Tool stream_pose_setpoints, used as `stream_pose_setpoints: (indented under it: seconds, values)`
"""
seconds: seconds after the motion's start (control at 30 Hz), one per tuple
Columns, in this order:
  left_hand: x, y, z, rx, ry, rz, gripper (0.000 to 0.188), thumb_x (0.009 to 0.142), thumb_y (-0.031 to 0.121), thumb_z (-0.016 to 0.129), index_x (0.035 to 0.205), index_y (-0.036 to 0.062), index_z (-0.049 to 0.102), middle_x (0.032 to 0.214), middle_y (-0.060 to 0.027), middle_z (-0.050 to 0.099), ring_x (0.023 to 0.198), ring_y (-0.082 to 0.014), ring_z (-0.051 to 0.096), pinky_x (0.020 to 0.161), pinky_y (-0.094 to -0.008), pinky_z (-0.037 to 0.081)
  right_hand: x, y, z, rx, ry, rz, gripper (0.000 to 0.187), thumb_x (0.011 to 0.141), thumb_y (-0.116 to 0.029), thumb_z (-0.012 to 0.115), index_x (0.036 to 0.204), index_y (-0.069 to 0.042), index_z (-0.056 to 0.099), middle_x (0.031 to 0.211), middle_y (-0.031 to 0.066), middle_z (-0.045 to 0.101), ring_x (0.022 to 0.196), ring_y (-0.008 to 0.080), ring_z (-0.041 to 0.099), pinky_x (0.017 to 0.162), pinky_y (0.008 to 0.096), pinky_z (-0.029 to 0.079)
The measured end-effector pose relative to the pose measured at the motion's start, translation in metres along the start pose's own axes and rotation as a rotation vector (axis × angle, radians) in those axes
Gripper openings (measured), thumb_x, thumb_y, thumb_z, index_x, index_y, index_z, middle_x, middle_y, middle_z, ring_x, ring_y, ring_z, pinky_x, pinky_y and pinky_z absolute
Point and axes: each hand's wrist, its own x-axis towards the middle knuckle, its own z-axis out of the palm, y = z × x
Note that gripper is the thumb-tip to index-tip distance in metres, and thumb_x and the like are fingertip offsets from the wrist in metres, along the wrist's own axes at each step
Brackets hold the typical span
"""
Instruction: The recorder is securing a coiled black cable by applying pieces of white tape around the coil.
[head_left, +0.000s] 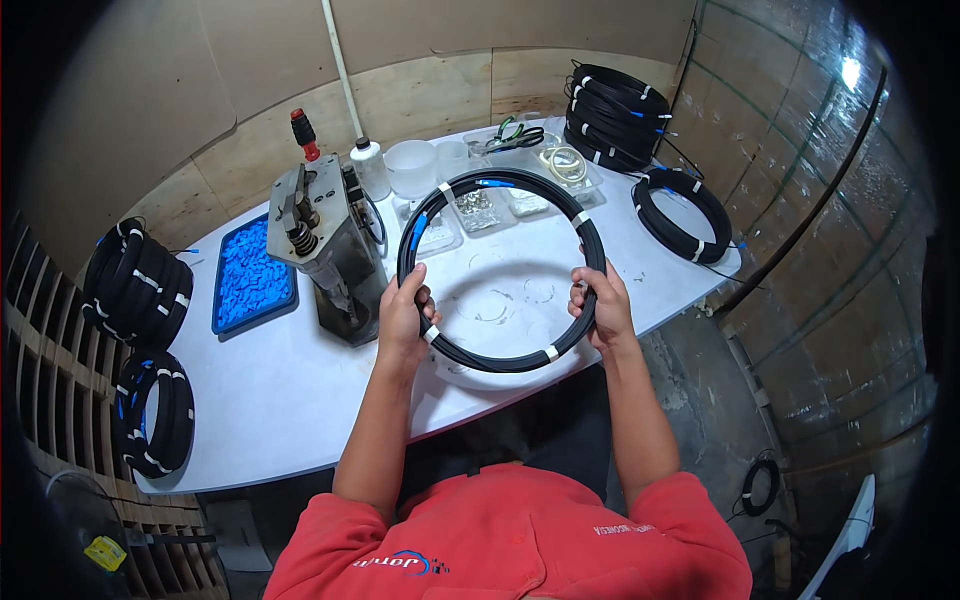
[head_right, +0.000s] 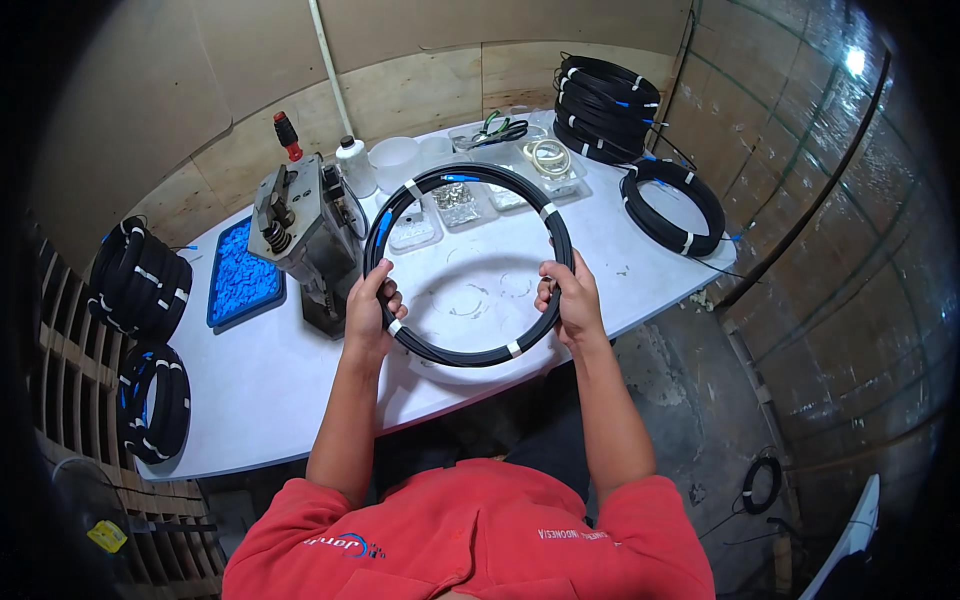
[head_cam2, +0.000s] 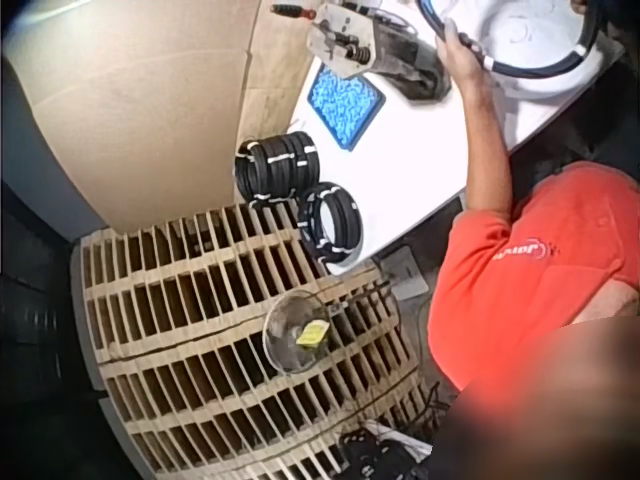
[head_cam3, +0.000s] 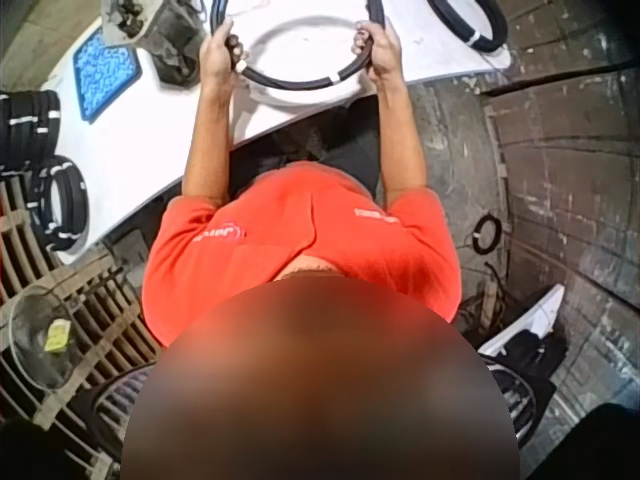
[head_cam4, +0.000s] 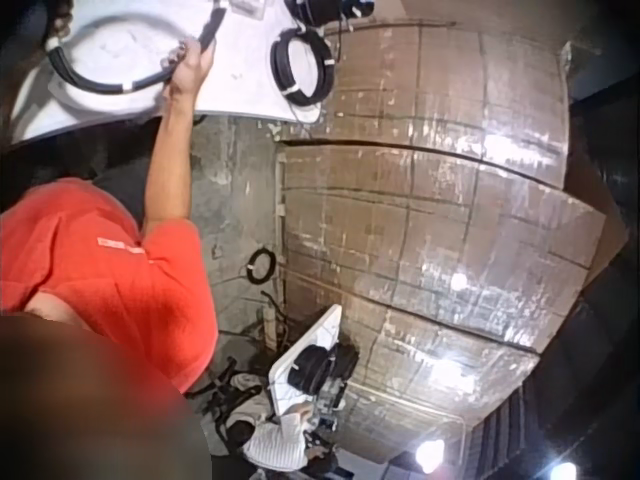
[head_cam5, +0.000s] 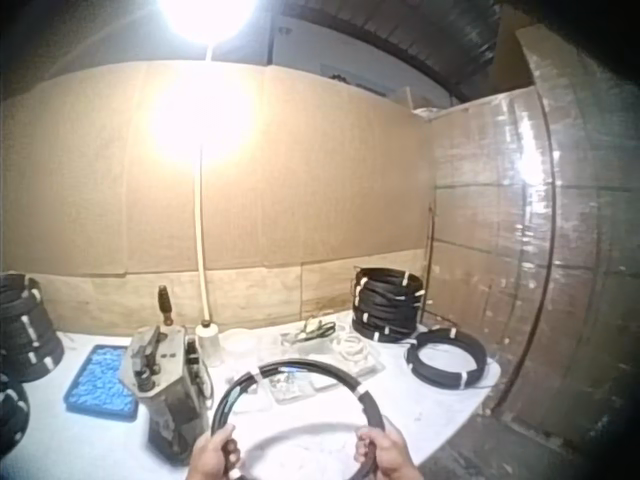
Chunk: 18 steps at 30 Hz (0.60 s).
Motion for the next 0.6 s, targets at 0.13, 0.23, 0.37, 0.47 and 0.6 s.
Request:
stream_pose_setpoints:
  seconds: [0.13, 0.23, 0.37, 0.47, 0.6]
  values:
    - [-0.004, 0.003, 0.002, 0.025, -0.011, 0.017, 0.023, 0.096, 0.029, 0.066, 0.089, 0.0169, 0.047, 0.067, 0.0044, 0.043, 0.051, -0.0069, 0.043, 0.047, -0.0265, 0.039, 0.001, 0.001, -0.006, -0.008, -0.063, -0.031, 0.047, 0.089, -0.002, 0.054, 0.135, -0.004, 0.047, 0.083, 0.0036, 0.052, 0.059, 0.0086, 0.049, 0.049, 0.0245, 0.045]
    - [-0.005, 0.006, 0.003, 0.029, -0.013, 0.026, 0.023, 0.095, 0.029, 0.066, 0.089, 0.0167, 0.047, 0.067, 0.0042, 0.044, 0.051, -0.0072, 0.043, 0.047, -0.0264, 0.039, 0.001, 0.001, -0.004, -0.008, -0.081, -0.038, 0.05, 0.087, -0.001, 0.053, 0.137, -0.003, 0.046, 0.084, 0.0038, 0.052, 0.06, 0.0088, 0.049, 0.05, 0.024, 0.044]
    - [-0.003, 0.005, -0.001, 0.021, -0.01, 0.022, 0.023, 0.095, 0.029, 0.066, 0.09, 0.0166, 0.048, 0.068, 0.0038, 0.045, 0.052, -0.0071, 0.044, 0.048, -0.0261, 0.04, 0.001, -0.001, 0.001, -0.014, -0.049, -0.009, 0.049, 0.088, -0.002, 0.055, 0.136, -0.002, 0.046, 0.083, 0.0035, 0.052, 0.06, 0.0089, 0.049, 0.05, 0.0241, 0.044]
    - [-0.001, 0.003, -0.004, -0.002, -0.02, -0.005, 0.023, 0.095, 0.029, 0.066, 0.089, 0.0164, 0.048, 0.069, 0.0037, 0.045, 0.053, -0.007, 0.044, 0.048, -0.026, 0.039, -0.001, -0.002, 0.002, -0.013, -0.034, 0.003, 0.05, 0.088, -0.002, 0.056, 0.137, -0.002, 0.045, 0.082, 0.0035, 0.052, 0.059, 0.0089, 0.048, 0.049, 0.0241, 0.044]
    - [0.003, -0.002, -0.009, -0.015, -0.015, -0.03, 0.023, 0.096, 0.029, 0.066, 0.089, 0.016, 0.048, 0.069, 0.0034, 0.046, 0.053, -0.007, 0.044, 0.048, -0.026, 0.039, -0.007, -0.006, 0.008, -0.041, -0.029, -0.006, 0.051, 0.087, -0.001, 0.055, 0.137, -0.003, 0.045, 0.082, 0.0036, 0.052, 0.059, 0.0088, 0.049, 0.049, 0.024, 0.044]
